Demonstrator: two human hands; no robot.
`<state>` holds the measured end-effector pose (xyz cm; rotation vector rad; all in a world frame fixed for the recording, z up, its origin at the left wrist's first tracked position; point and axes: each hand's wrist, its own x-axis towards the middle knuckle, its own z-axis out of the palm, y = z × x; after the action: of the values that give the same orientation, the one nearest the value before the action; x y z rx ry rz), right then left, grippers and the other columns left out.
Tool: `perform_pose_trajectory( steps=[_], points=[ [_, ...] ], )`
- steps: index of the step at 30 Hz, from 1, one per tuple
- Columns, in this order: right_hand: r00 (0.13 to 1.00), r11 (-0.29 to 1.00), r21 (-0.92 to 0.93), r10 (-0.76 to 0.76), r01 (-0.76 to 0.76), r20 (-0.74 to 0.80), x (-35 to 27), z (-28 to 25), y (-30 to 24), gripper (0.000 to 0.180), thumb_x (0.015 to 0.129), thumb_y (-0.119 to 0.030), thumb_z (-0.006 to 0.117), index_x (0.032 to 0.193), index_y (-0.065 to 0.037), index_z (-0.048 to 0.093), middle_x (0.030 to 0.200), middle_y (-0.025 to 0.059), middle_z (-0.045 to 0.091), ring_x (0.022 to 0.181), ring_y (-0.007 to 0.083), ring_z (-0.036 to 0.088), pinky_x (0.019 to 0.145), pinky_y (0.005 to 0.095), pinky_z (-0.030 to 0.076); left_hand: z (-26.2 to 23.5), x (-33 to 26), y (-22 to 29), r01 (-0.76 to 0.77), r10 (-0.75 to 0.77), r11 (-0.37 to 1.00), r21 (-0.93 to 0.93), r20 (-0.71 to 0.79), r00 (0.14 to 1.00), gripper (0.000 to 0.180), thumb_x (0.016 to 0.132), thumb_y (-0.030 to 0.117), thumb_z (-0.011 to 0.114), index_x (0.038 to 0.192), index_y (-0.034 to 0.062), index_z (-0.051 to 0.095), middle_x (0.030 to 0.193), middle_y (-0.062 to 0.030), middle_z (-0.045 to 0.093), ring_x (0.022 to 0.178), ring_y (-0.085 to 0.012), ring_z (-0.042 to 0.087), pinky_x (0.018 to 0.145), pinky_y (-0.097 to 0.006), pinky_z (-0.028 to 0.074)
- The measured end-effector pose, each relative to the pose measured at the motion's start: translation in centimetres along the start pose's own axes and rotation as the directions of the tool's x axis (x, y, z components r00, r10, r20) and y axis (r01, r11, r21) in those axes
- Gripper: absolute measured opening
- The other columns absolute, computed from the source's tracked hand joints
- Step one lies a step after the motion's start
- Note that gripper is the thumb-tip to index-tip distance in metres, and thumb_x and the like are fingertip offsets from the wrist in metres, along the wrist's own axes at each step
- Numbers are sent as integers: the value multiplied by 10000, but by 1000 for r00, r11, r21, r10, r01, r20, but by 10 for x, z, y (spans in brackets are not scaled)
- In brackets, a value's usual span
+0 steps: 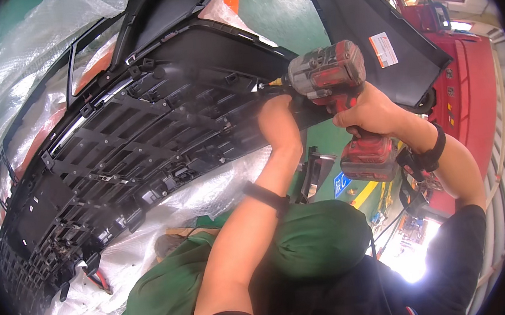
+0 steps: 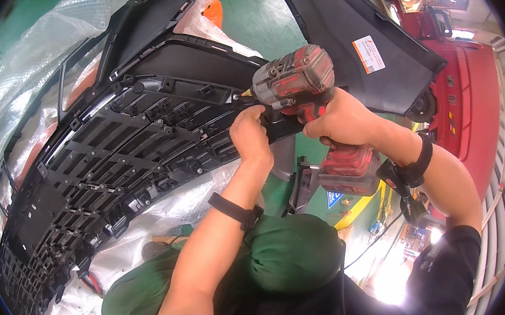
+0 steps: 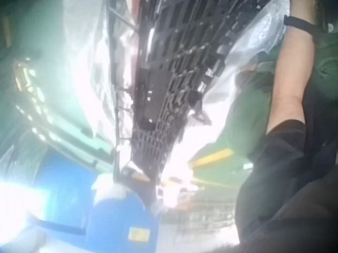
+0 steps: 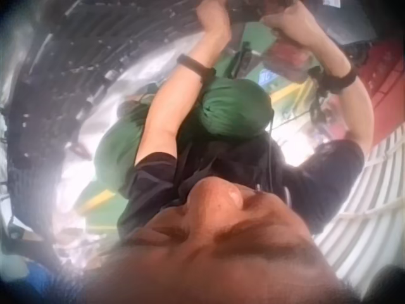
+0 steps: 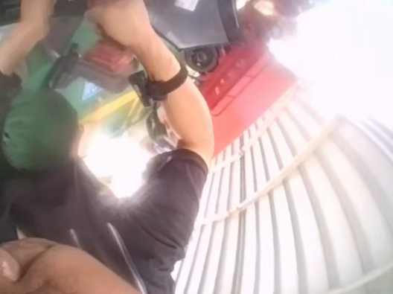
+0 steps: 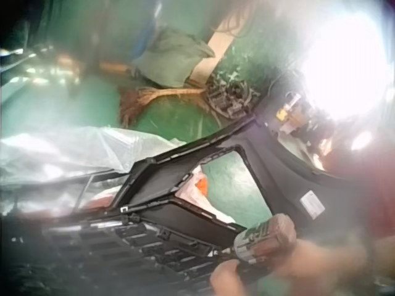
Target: The person assembles a black plastic car part, likely a bumper or grille, using a cordless impact driver to fasten screws. They position the part on a protective sheet and secure it with multiple fasteners.
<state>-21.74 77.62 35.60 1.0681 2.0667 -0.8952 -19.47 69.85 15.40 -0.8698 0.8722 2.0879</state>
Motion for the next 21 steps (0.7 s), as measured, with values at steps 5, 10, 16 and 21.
perform_pose_trajectory(
  steps=[5, 10, 16, 21],
  points=[
    [999, 999, -52, -8, 10, 34, -1, -3, -2, 370, 776, -13, 744, 1142, 7, 692, 787, 13, 633, 568, 111, 577, 550, 306, 489, -3, 3, -4, -108, 115, 984, 141, -41, 993, 219, 880, 91, 635, 1002, -53, 747, 887, -73, 699, 799, -148, 609, 737, -312, 473],
    [999, 995, -83, -50, 49, 0, 1, 4, -9, 354, 756, -22, 734, 1106, 9, 693, 781, 23, 635, 571, 117, 585, 552, 314, 492, -9, 4, -3, -86, 92, 987, 139, -37, 995, 214, 861, 78, 636, 985, -58, 746, 895, -76, 711, 818, -157, 620, 763, -314, 486],
    [993, 986, -124, -117, 115, -13, 19, 1, 16, 308, 739, -49, 746, 1033, 14, 677, 758, 28, 631, 572, 123, 592, 556, 317, 493, -7, 4, -7, -113, 121, 985, 130, -58, 991, 164, 840, 35, 626, 944, -19, 741, 799, 24, 604, 686, -86, 491, 636, -258, 381],
    [996, 994, -77, -78, 74, -48, 14, 8, 1, 261, 742, -47, 745, 988, 13, 678, 746, 26, 629, 561, 126, 586, 549, 317, 490, -11, 9, -3, 4, -4, 999, 47, -14, 1000, 216, 936, 127, 570, 990, -11, 728, 717, 46, 490, 573, -73, 407, 508, -264, 299]
  ],
)
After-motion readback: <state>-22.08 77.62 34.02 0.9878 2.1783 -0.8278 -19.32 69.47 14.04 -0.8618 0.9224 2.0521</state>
